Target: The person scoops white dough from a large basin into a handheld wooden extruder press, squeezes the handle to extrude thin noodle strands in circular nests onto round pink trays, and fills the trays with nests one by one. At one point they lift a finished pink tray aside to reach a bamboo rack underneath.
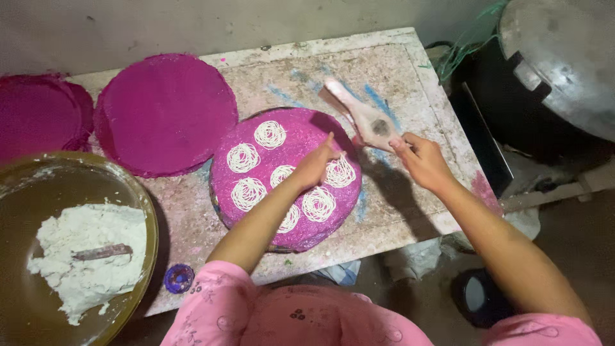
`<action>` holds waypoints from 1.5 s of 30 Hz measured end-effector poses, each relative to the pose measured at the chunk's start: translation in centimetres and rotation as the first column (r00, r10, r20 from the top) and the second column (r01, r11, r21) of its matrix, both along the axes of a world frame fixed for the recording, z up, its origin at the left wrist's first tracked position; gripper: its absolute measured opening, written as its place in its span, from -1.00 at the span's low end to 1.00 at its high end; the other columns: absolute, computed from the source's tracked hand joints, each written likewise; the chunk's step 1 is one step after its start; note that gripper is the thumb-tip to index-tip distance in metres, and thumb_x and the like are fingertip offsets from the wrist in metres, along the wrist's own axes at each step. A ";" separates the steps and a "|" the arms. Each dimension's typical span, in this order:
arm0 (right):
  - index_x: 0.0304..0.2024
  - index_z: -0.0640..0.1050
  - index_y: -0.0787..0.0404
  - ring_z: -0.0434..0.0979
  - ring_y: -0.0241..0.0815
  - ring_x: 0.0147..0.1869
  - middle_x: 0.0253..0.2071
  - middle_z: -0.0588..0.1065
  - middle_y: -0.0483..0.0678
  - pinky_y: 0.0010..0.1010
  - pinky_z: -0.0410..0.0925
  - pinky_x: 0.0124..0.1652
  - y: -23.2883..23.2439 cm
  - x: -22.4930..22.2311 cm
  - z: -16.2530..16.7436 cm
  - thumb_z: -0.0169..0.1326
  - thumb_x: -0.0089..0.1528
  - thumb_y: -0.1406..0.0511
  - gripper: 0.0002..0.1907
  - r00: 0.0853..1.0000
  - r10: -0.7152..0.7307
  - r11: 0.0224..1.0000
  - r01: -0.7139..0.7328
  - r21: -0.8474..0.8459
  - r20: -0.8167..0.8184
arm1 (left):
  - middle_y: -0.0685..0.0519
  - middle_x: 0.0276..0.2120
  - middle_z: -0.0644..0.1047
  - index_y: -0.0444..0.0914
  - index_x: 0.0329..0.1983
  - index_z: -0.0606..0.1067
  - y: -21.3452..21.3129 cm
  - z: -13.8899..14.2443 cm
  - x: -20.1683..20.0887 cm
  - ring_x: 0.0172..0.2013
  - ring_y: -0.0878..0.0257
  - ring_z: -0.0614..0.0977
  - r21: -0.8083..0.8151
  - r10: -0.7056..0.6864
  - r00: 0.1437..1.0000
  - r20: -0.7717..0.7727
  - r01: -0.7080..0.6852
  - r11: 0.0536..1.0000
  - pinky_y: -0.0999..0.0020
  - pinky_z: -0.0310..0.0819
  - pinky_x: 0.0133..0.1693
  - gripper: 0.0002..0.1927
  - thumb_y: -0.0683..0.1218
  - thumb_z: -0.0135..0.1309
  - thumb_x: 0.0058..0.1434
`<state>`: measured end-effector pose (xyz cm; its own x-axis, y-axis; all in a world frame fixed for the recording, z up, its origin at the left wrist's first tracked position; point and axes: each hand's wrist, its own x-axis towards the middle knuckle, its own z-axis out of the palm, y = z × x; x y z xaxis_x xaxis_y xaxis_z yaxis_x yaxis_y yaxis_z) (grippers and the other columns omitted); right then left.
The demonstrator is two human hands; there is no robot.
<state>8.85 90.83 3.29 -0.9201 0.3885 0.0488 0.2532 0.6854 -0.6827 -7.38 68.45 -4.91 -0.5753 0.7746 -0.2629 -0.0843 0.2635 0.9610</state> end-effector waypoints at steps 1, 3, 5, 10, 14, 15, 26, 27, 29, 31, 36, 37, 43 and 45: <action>-0.33 0.54 0.27 0.39 -0.30 -0.46 -0.58 0.42 -0.05 -0.34 0.28 -0.42 0.4 0.2 -0.4 0.00 0.39 -0.02 -0.50 1.000 -0.019 0.999 0.019 -0.026 -0.015 | -0.16 -0.20 0.65 -0.09 0.60 -0.07 -0.4 0.3 0.1 -0.52 0.07 0.48 -0.099 -0.055 0.959 -0.277 0.029 0.995 0.13 0.41 -0.42 -0.20 0.15 -0.21 0.32; -0.35 0.50 0.28 0.35 -0.31 -0.49 -0.59 0.40 -0.06 -0.36 0.23 -0.46 0.9 0.6 -1.1 -0.01 0.39 -0.02 -0.50 0.998 -0.060 0.993 0.060 -0.103 0.002 | -0.24 -0.23 0.64 -0.13 0.64 -0.06 -1.4 0.7 0.2 -0.31 -0.10 0.61 -0.303 -0.228 0.659 -0.716 0.001 0.953 -0.05 0.45 -0.23 -0.22 0.09 -0.20 0.39; -0.37 0.47 0.28 0.31 -0.33 -0.50 -0.59 0.38 -0.09 -0.38 0.20 -0.48 1.0 1.1 -1.4 -0.01 0.40 -0.01 -0.50 0.998 -0.062 0.983 0.058 -0.174 -0.016 | -0.23 -0.20 0.63 -0.10 0.60 -0.01 -2.1 1.0 0.1 -0.26 -0.15 0.63 -0.369 -0.293 0.642 -0.708 0.017 0.929 -0.09 0.47 -0.17 -0.22 0.05 -0.16 0.31; -0.31 0.51 0.24 0.26 -0.40 -0.52 -0.58 0.34 -0.20 -0.47 0.17 -0.50 -1.2 1.2 1.4 -0.01 0.39 0.01 -0.56 0.995 0.015 0.949 -0.044 -0.314 -0.094 | -0.23 0.03 0.60 -0.15 0.43 0.25 -4.2 3.8 -0.6 -0.06 -0.14 0.63 0.113 0.123 0.356 -0.926 -0.049 0.992 0.01 0.52 -0.09 -0.31 -0.01 0.06 0.20; -0.16 0.55 0.25 0.38 -0.36 -0.45 -0.48 0.42 -0.15 -0.44 0.27 -0.44 -6.1 0.9 7.4 0.14 0.30 0.06 -0.63 0.946 0.280 0.941 -0.305 -0.149 -0.165 | -0.26 -0.05 0.57 -0.29 0.10 0.40 -8.3 10.8 -0.8 -0.05 -0.11 0.61 0.022 0.066 0.359 -0.931 -0.126 0.992 0.06 0.50 -0.03 -0.47 0.04 0.19 0.12; -0.18 0.55 0.24 0.48 -0.33 -0.46 -0.51 0.45 -0.12 -0.42 0.33 -0.42 -7.7 0.9 9.3 0.16 0.28 0.04 -0.62 0.922 0.358 0.929 -0.368 -0.041 -0.145 | -0.24 -0.09 0.57 -0.28 0.06 0.42 -9.9 12.8 -0.3 -0.09 -0.08 0.61 -0.107 -0.047 0.429 -0.902 -0.117 0.987 0.09 0.49 -0.06 -0.52 0.02 0.18 0.13; -0.32 0.48 0.26 0.46 0.10 -0.44 -0.52 0.39 0.03 -0.09 0.26 -0.45 -27.3 -7.0 20.6 0.15 0.19 -0.11 -0.46 -0.054 0.996 -0.012 -0.867 0.498 -0.069 | 0.01 -0.45 0.58 -0.16 -0.28 0.54 -31.1 27.5 7.7 -0.38 0.07 0.64 -0.303 -0.569 0.609 -0.552 0.490 0.818 0.24 0.44 -0.31 -0.86 -0.06 0.14 0.10; -0.31 0.45 0.24 0.47 0.12 -0.37 -0.47 0.40 0.03 -0.09 0.28 -0.39 -29.1 -7.0 19.7 0.10 0.27 -0.07 -0.51 -0.064 0.996 -0.040 -0.949 0.312 -0.068 | 0.01 -0.47 0.57 -0.16 -0.29 0.53 -33.4 28.3 8.2 -0.40 0.10 0.63 -0.276 -0.542 0.670 -0.507 0.470 0.839 0.27 0.44 -0.34 -0.87 -0.04 0.13 0.14; -0.30 0.41 0.24 0.49 0.14 -0.30 -0.42 0.40 0.04 -0.10 0.29 -0.32 -32.3 -6.9 18.2 0.03 0.38 -0.01 -0.55 -0.105 0.991 -0.104 -0.994 0.028 -0.080 | 0.01 -0.44 0.59 -0.19 -0.24 0.54 -37.0 28.7 8.3 -0.38 0.11 0.64 -0.215 -0.558 0.701 -0.444 0.521 0.826 0.26 0.46 -0.32 -0.84 -0.06 0.12 0.13; -0.30 0.38 0.28 0.48 0.14 -0.30 -0.41 0.38 0.06 -0.11 0.27 -0.32 -34.7 -7.0 17.0 0.00 0.45 0.03 -0.54 -0.160 0.980 -0.176 -0.974 -0.144 -0.116 | 0.00 -0.41 0.60 -0.22 -0.20 0.54 -40.2 27.7 8.3 -0.35 0.12 0.64 -0.117 -0.573 0.732 -0.368 0.575 0.810 0.25 0.47 -0.29 -0.81 -0.08 0.12 0.13; -0.21 0.47 0.30 0.53 0.11 -0.28 -0.34 0.45 0.06 -0.17 0.33 -0.31 -38.8 -10.0 16.8 -0.05 0.48 0.01 -0.53 -0.176 0.948 -0.247 -0.931 -0.269 -0.264 | -0.02 -0.33 0.62 -0.29 -0.09 0.55 -50.0 20.6 5.6 -0.28 0.14 0.65 0.183 -0.350 0.931 -0.104 0.364 0.913 0.24 0.50 -0.24 -0.72 -0.12 0.11 0.12; -0.17 0.49 0.31 0.54 0.12 -0.26 -0.30 0.48 0.07 -0.17 0.34 -0.30 -39.3 -10.8 17.1 -0.07 0.49 0.02 -0.53 -0.176 0.932 -0.264 -0.929 -0.260 -0.318 | -0.02 -0.31 0.63 -0.30 -0.07 0.55 -53.1 19.3 5.1 -0.27 0.14 0.66 0.208 -0.183 0.983 -0.032 0.185 0.961 0.24 0.51 -0.22 -0.70 -0.12 0.11 0.12; -0.14 0.58 0.17 0.51 -0.16 -0.45 -0.48 0.45 -0.10 -0.29 0.32 -0.48 -44.2 -17.3 17.7 0.22 0.19 0.13 -0.69 -0.128 0.991 -0.029 -0.495 0.869 -0.040 | -0.04 -0.22 0.66 -0.38 0.06 0.57 -65.5 12.3 6.1 -0.18 0.17 0.67 0.072 0.353 0.803 0.480 -0.437 0.897 0.22 0.55 -0.16 -0.58 -0.17 0.10 0.11; -0.03 0.56 0.12 0.52 -0.19 -0.40 -0.45 0.46 -0.12 -0.32 0.33 -0.45 -46.9 -20.1 17.3 0.24 0.20 0.20 -0.69 -0.114 0.993 -0.072 -0.286 0.955 0.041 | -0.03 -0.16 0.69 -0.36 0.05 0.55 -64.9 9.5 6.6 -0.13 0.18 0.71 0.142 0.279 0.717 0.639 -0.466 0.873 0.24 0.59 -0.09 -0.55 -0.17 0.07 0.05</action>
<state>-11.22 43.89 20.63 0.0399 -0.9368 0.3476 -0.8746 0.1355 0.4655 -0.81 3.52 4.59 -0.6372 0.6208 -0.4567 -0.6816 -0.1773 0.7099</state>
